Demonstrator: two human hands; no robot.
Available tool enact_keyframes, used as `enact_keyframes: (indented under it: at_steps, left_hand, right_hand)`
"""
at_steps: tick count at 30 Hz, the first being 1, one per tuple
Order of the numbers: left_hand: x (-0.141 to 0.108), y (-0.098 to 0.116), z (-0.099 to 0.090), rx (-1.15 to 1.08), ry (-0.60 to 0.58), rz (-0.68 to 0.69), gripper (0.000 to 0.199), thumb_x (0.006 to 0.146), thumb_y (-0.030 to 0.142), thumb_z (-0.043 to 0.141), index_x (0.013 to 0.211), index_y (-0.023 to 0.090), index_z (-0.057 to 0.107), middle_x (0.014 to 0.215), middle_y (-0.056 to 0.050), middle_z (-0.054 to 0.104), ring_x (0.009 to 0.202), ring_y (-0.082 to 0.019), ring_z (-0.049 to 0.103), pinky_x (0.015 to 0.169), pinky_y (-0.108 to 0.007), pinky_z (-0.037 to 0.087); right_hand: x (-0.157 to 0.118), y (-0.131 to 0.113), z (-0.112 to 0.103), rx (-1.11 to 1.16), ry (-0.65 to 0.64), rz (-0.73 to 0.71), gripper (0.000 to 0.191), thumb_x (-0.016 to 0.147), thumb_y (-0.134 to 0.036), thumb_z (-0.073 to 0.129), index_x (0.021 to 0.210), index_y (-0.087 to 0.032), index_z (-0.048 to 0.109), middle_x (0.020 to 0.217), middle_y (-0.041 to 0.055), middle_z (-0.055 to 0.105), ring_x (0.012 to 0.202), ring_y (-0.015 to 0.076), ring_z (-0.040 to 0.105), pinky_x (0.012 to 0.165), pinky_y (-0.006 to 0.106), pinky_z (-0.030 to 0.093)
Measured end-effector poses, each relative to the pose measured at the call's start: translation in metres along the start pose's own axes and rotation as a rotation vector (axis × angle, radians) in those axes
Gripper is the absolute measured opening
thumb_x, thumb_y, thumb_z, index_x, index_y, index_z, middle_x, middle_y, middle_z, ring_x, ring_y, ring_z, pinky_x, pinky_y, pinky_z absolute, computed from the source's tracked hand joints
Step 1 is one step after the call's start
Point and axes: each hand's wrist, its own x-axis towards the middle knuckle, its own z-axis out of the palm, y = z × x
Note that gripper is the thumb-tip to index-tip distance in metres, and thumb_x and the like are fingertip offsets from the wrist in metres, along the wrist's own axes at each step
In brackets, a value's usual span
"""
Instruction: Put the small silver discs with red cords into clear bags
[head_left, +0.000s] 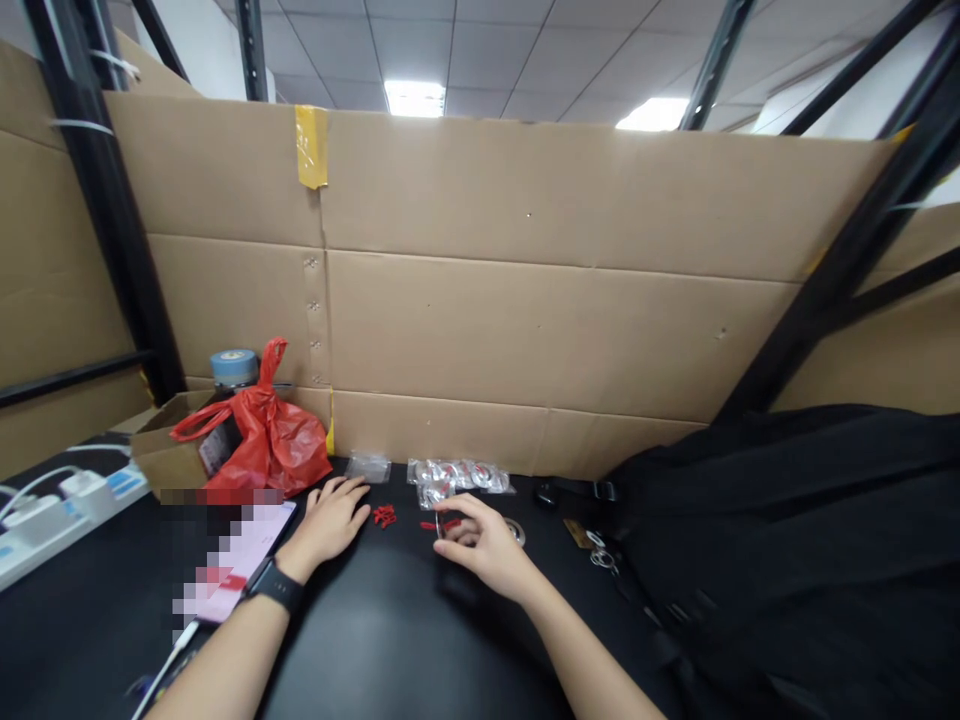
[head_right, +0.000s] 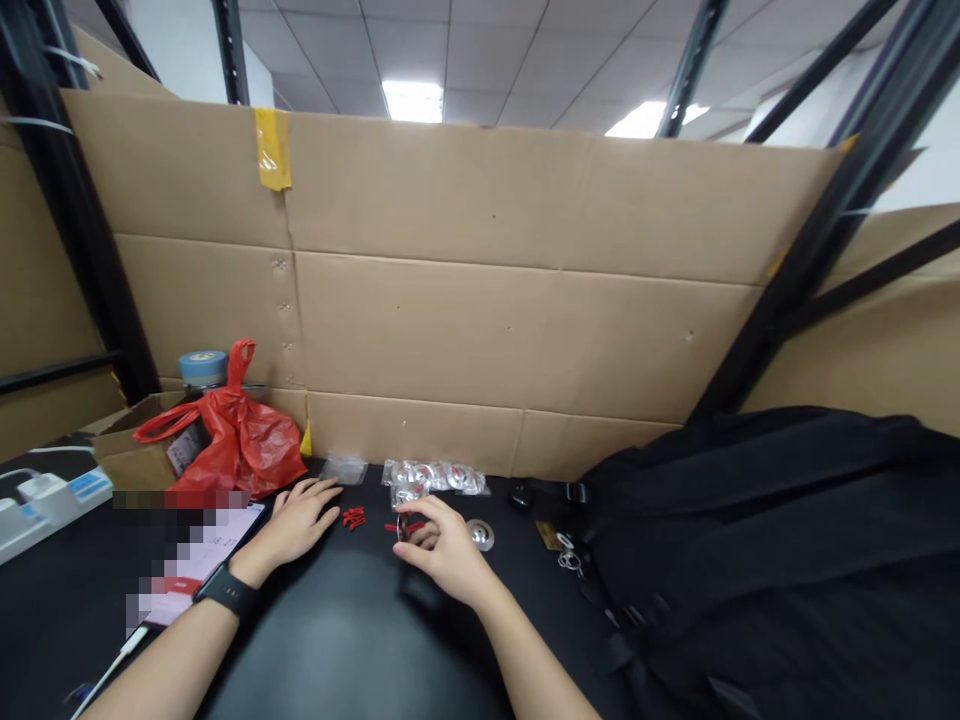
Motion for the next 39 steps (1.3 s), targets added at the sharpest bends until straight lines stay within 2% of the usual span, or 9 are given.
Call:
enact_keyframes:
  at_steps: [7,14,20,24,28,33,36,39]
  left_hand:
    - [0.007,0.002,0.011,-0.038,0.050,0.061,0.043,0.095,0.032,0.043,0.134,0.027,0.059,0.143,-0.009,0.056,0.135,-0.030,0.043,0.108,-0.055,0.032]
    - [0.012,0.003,-0.005,-0.014,0.276,0.137,0.040,0.093,0.017,0.038,0.122,0.024,0.065,0.131,-0.009,0.065,0.125,-0.026,0.054,0.097,-0.044,0.038]
    - [0.016,0.002,-0.016,-0.092,0.474,0.180,0.027,0.095,0.022,0.044,0.112,0.020,0.065,0.116,-0.009,0.071,0.106,-0.024,0.064,0.092,-0.036,0.042]
    - [0.011,0.016,-0.021,-0.111,0.558,0.213,0.021,0.094,0.021,0.049,0.111,0.019,0.062,0.102,-0.008,0.071,0.094,-0.022,0.064,0.089,-0.033,0.044]
    - [-0.004,0.049,-0.023,-0.039,0.457,0.360,0.010,0.091,0.019,0.051,0.091,0.020,0.062,0.093,-0.005,0.069,0.087,-0.020,0.062,0.082,-0.032,0.043]
    - [-0.022,0.089,-0.010,0.001,0.166,0.546,0.007,0.082,0.013,0.054,0.083,0.020,0.055,0.084,-0.002,0.066,0.081,-0.018,0.061,0.081,-0.032,0.040]
    - [-0.026,0.097,0.001,-0.013,0.012,0.604,0.005,0.085,0.015,0.052,0.082,0.020,0.053,0.079,0.000,0.064,0.076,-0.017,0.060,0.082,-0.031,0.040]
    - [-0.025,0.095,0.008,-0.052,-0.070,0.640,0.008,0.092,0.021,0.048,0.089,0.021,0.055,0.091,-0.002,0.066,0.086,-0.017,0.062,0.088,-0.032,0.040]
  right_hand:
    - [0.002,0.003,-0.006,-0.010,0.030,-0.013,0.044,0.073,-0.040,0.078,0.111,-0.021,0.067,0.116,0.0080,0.062,0.071,0.0115,0.066,0.066,0.027,0.056]
    - [0.006,0.010,-0.022,-0.010,0.115,0.018,0.048,0.070,-0.037,0.079,0.112,-0.019,0.066,0.115,0.0093,0.067,0.070,0.0127,0.067,0.067,0.028,0.056]
    - [0.008,0.010,-0.031,-0.026,0.147,0.000,0.047,0.071,-0.037,0.078,0.112,-0.017,0.065,0.110,0.0095,0.068,0.065,0.0114,0.066,0.064,0.027,0.054]
    - [0.011,0.017,-0.037,-0.059,0.179,-0.024,0.048,0.071,-0.037,0.077,0.112,-0.016,0.065,0.109,0.0099,0.068,0.064,0.0112,0.065,0.061,0.025,0.052]
    - [0.014,0.022,-0.043,-0.090,0.223,-0.042,0.048,0.068,-0.037,0.078,0.110,-0.017,0.066,0.115,0.0106,0.067,0.066,0.0115,0.065,0.063,0.026,0.053]
    - [0.010,0.018,-0.046,-0.191,0.120,-0.057,0.046,0.069,-0.033,0.078,0.111,-0.018,0.067,0.113,0.0094,0.067,0.073,0.0140,0.065,0.071,0.030,0.055]
    - [0.006,0.015,-0.048,-0.326,0.035,-0.086,0.044,0.069,-0.030,0.078,0.111,-0.018,0.069,0.107,0.0082,0.068,0.075,0.0152,0.064,0.074,0.032,0.055]
    - [0.003,0.009,-0.052,-0.432,-0.013,-0.100,0.045,0.069,-0.028,0.079,0.111,-0.019,0.069,0.104,0.0071,0.067,0.079,0.0156,0.062,0.076,0.032,0.053]
